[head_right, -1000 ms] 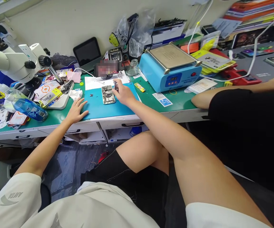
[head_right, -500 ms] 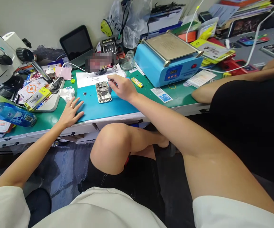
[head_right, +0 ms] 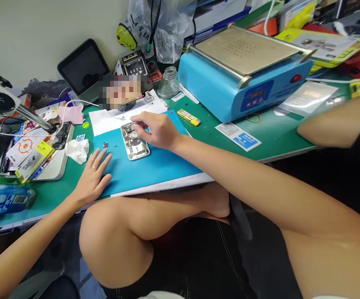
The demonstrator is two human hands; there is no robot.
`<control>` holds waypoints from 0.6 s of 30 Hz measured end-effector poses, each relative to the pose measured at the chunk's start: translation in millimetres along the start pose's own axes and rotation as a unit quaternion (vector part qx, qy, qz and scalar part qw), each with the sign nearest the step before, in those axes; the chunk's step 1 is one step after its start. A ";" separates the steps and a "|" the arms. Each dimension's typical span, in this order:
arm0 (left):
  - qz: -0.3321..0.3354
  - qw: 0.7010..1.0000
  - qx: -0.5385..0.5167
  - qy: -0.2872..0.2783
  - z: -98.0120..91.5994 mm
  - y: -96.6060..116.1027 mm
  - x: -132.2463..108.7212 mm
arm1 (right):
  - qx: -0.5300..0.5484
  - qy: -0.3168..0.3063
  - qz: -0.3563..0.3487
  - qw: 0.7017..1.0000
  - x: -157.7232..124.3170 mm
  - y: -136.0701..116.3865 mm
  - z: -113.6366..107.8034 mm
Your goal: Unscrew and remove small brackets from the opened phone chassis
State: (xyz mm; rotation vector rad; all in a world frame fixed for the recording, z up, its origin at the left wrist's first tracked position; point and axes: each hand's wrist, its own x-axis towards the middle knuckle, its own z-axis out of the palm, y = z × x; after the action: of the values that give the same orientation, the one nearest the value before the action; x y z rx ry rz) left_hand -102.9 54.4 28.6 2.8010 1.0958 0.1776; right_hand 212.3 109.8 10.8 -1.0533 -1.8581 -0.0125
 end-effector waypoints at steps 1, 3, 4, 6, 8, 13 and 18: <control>0.008 1.000 -0.007 0.005 -0.5 -0.1 -0.9 | 0.011 0.010 -0.019 1.000 1.2 2.5 0.9; 0.011 1.000 -0.016 0.016 -1.7 0.2 -3.9 | 0.026 0.025 -0.050 0.998 2.0 7.6 1.1; 0.010 1.000 -0.016 0.019 -2.5 0.9 -5.9 | 0.028 0.030 -0.061 0.997 1.7 9.7 0.4; 0.012 0.999 -0.018 0.034 -4.7 3.8 -9.1 | 0.028 0.039 -0.086 0.995 0.9 12.3 -2.7; 0.012 0.997 -0.023 0.076 -7.8 9.2 -6.3 | 0.025 0.064 -0.128 0.989 0.3 11.4 -7.0; 0.137 0.975 -0.036 0.173 -11.2 24.1 49.1 | 0.057 0.068 -0.192 0.977 -0.5 -1.9 -16.0; 0.329 0.919 -0.015 0.217 -0.4 24.7 104.8 | 0.077 0.044 -0.155 0.984 -3.3 -8.9 -21.2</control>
State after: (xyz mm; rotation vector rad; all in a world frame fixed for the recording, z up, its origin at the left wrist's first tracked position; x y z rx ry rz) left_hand -10.0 107.8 39.5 3.0601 0.1320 0.9002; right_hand 222.4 93.1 23.3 -0.6414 -1.8928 -0.0946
